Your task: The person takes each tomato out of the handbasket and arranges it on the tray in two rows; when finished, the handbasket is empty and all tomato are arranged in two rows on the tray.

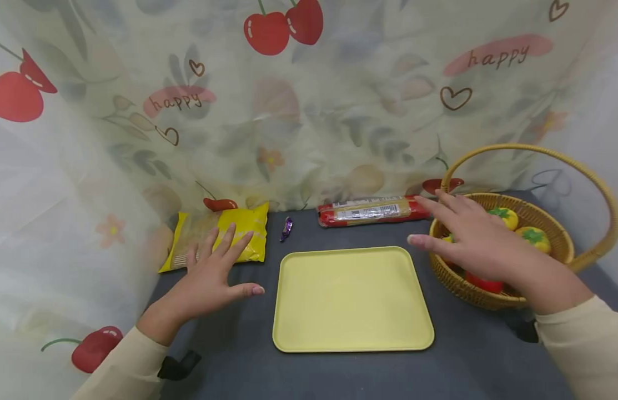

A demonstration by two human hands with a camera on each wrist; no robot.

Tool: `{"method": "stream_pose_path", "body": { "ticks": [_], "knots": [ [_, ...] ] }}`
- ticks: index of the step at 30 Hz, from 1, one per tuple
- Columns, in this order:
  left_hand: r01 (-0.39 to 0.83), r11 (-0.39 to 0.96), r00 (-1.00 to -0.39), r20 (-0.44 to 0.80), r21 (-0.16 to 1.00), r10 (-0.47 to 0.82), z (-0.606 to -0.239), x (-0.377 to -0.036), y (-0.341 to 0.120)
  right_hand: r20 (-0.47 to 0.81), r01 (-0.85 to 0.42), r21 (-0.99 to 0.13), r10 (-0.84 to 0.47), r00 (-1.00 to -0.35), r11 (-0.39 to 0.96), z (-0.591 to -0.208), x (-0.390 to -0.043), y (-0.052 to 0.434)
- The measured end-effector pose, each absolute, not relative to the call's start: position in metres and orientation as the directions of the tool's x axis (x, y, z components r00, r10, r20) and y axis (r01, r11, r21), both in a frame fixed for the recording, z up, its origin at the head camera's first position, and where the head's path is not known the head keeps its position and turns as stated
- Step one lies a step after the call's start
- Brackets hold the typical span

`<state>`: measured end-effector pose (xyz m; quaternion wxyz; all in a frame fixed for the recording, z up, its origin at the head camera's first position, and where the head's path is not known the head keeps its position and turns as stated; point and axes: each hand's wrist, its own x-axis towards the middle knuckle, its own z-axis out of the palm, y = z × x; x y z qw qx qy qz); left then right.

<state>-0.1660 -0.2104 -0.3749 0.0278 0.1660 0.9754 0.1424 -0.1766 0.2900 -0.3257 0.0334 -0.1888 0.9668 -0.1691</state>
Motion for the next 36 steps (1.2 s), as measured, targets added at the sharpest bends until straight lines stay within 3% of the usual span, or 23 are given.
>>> {"method": "stream_pose_path", "body": {
  "ticks": [8, 16, 21, 27, 32, 36],
  "knots": [
    [0.378, 0.820, -0.919, 0.069, 0.429, 0.388, -0.395, -0.174, -0.217, 0.134, -0.397, -0.610, -0.404, -0.905, 0.686, -0.338, -0.177, 0.329],
    [0.394, 0.631, -0.899, 0.139, 0.668, 0.415, -0.421, -0.174, -0.216, 0.164, -0.360, -0.622, -0.334, -0.928, 0.695, -0.357, -0.179, 0.352],
    [0.351, 0.499, -0.901, 0.141, 0.792, 0.409, -0.445, -0.172, -0.212, 0.167, -0.322, -0.624, -0.281, -0.945, 0.712, -0.370, -0.177, 0.361],
    [0.253, 0.241, -0.912, 0.148, 0.937, 0.383, -0.470, -0.176, -0.202, 0.185, -0.287, -0.644, -0.220, -0.958, 0.709, -0.386, -0.176, 0.371],
    [0.141, 0.041, -0.910, 0.114, 0.989, 0.399, -0.484, -0.178, -0.188, 0.191, -0.254, -0.665, -0.169, -0.967, 0.702, -0.402, -0.174, 0.380],
    [0.105, -0.025, -0.908, 0.106, 0.994, 0.405, -0.493, -0.178, -0.179, 0.201, -0.241, -0.691, -0.140, -0.970, 0.682, -0.415, -0.173, 0.385]
  ]
}}
